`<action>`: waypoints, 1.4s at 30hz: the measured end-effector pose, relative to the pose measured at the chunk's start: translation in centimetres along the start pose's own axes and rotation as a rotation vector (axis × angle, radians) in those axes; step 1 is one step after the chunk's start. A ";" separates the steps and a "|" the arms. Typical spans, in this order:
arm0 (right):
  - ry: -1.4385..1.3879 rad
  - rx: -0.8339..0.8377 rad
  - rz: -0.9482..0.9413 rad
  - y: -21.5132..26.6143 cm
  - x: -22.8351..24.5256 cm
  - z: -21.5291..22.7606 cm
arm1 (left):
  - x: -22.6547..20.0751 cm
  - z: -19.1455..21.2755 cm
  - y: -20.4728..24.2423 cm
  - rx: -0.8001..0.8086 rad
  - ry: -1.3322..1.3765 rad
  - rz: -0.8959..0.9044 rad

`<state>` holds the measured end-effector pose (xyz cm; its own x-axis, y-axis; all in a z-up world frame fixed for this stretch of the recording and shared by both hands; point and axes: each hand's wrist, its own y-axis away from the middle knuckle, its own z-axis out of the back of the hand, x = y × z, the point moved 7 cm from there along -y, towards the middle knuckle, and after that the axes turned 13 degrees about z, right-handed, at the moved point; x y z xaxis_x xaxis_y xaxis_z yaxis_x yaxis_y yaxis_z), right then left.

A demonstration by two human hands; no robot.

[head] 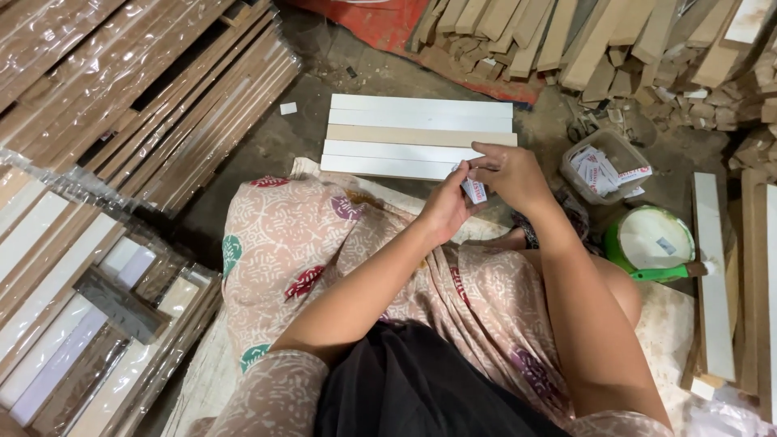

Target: Applying labels to wooden strips and using a brush to apply a liquid coating over them.

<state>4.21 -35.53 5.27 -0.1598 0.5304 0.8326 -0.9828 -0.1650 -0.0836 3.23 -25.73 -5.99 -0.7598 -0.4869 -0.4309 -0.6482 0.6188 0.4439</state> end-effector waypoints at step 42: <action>0.055 0.138 -0.049 -0.1 -0.6 -1.8 | -1.8 4.3 -2.2 0.079 0.149 -0.041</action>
<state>4.28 -34.36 3.84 -0.1202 0.5848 0.8022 -0.9681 -0.2480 0.0357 6.25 -23.56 -9.63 -0.7359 -0.5948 -0.3235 -0.6770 0.6401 0.3632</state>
